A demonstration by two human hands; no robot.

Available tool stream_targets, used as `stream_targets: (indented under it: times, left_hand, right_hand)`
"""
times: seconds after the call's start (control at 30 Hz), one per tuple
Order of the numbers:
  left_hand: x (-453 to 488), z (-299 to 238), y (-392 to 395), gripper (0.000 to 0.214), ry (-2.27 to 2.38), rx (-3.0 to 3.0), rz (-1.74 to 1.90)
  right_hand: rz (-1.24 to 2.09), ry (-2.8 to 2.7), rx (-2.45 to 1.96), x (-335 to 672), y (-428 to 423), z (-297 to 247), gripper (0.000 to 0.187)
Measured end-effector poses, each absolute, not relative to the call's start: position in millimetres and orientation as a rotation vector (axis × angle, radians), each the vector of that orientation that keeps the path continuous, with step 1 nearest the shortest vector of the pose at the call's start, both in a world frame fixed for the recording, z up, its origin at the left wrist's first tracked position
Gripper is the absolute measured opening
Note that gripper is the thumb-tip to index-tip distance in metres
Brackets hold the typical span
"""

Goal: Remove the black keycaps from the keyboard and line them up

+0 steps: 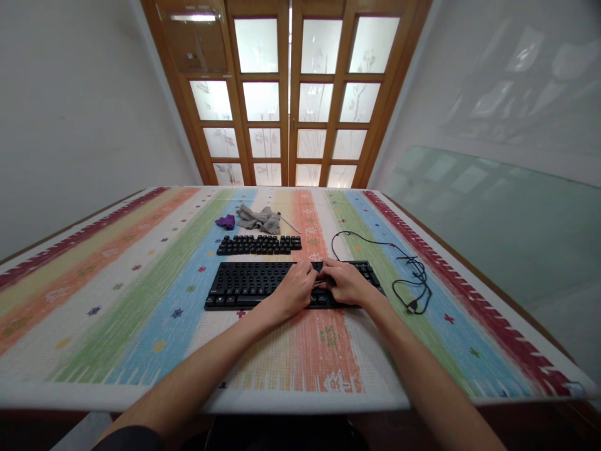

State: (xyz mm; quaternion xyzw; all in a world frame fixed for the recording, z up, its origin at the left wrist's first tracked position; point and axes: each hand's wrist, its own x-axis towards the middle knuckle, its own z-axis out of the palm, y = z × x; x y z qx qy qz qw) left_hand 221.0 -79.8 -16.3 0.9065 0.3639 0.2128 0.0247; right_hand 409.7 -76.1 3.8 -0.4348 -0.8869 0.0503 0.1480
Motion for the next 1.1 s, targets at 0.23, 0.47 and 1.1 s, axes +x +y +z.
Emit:
stream_targets:
  times: [0.23, 0.47, 1.1]
  left_hand:
    - [213.0, -10.4, -75.9, 0.014, 1.113, 2.78, 0.849]
    - [188.9, 1.4, -77.2, 0.018, 1.149, 2.777, 0.835]
    - [11.1, -8.7, -37.5, 0.03, 1.893, 2.134, 1.307]
  right_hand:
    - [0.211, -2.413, -1.099, 412.5, -74.0, 4.6, 0.015]
    - [0.217, -2.331, -1.071, 402.5, -71.2, 2.5, 0.011]
    - [0.14, -2.279, -1.81, 364.7, -4.0, 8.3, 0.018]
